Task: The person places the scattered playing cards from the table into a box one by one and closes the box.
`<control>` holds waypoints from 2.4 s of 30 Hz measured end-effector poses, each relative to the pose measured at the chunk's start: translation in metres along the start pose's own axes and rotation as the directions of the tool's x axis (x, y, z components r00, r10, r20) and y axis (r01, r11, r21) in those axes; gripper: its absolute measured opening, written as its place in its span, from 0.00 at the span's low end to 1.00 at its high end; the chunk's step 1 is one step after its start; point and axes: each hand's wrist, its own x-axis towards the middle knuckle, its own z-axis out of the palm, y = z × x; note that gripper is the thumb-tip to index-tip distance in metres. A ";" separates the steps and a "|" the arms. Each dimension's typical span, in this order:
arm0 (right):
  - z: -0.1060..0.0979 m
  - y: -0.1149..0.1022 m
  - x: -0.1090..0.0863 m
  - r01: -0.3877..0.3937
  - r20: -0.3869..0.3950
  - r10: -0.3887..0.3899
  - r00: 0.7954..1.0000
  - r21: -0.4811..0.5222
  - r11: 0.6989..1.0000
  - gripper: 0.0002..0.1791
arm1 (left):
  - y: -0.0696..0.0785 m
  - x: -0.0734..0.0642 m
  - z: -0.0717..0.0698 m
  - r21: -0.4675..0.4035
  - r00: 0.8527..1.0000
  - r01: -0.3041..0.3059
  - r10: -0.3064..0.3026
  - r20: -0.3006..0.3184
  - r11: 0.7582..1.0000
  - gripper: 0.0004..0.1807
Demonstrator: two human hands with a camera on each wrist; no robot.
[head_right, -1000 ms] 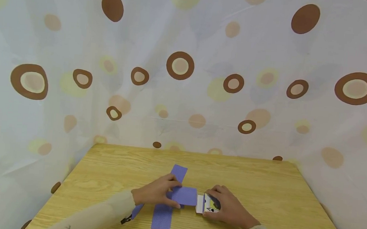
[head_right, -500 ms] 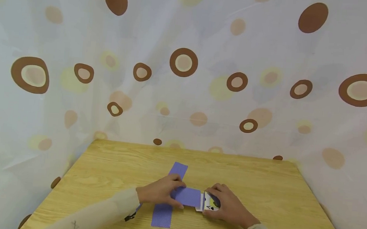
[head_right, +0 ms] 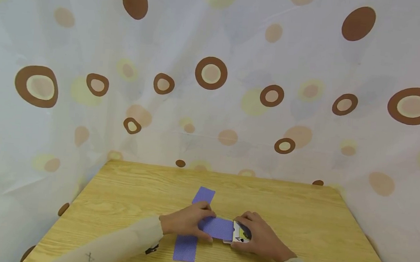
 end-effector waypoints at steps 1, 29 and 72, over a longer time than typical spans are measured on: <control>0.000 0.000 0.000 0.003 0.001 -0.003 1.000 0.003 1.000 0.37 | 0.000 0.000 0.000 -0.006 1.000 0.001 -0.001 0.000 1.000 0.42; 0.000 0.001 -0.001 0.000 -0.019 0.000 1.000 0.002 1.000 0.36 | 0.008 0.011 -0.002 0.012 1.000 -0.022 0.022 0.013 1.000 0.40; 0.002 -0.002 -0.002 0.007 -0.006 -0.007 1.000 0.000 1.000 0.38 | 0.009 0.017 0.009 -0.075 0.999 -0.037 0.036 -0.007 0.996 0.34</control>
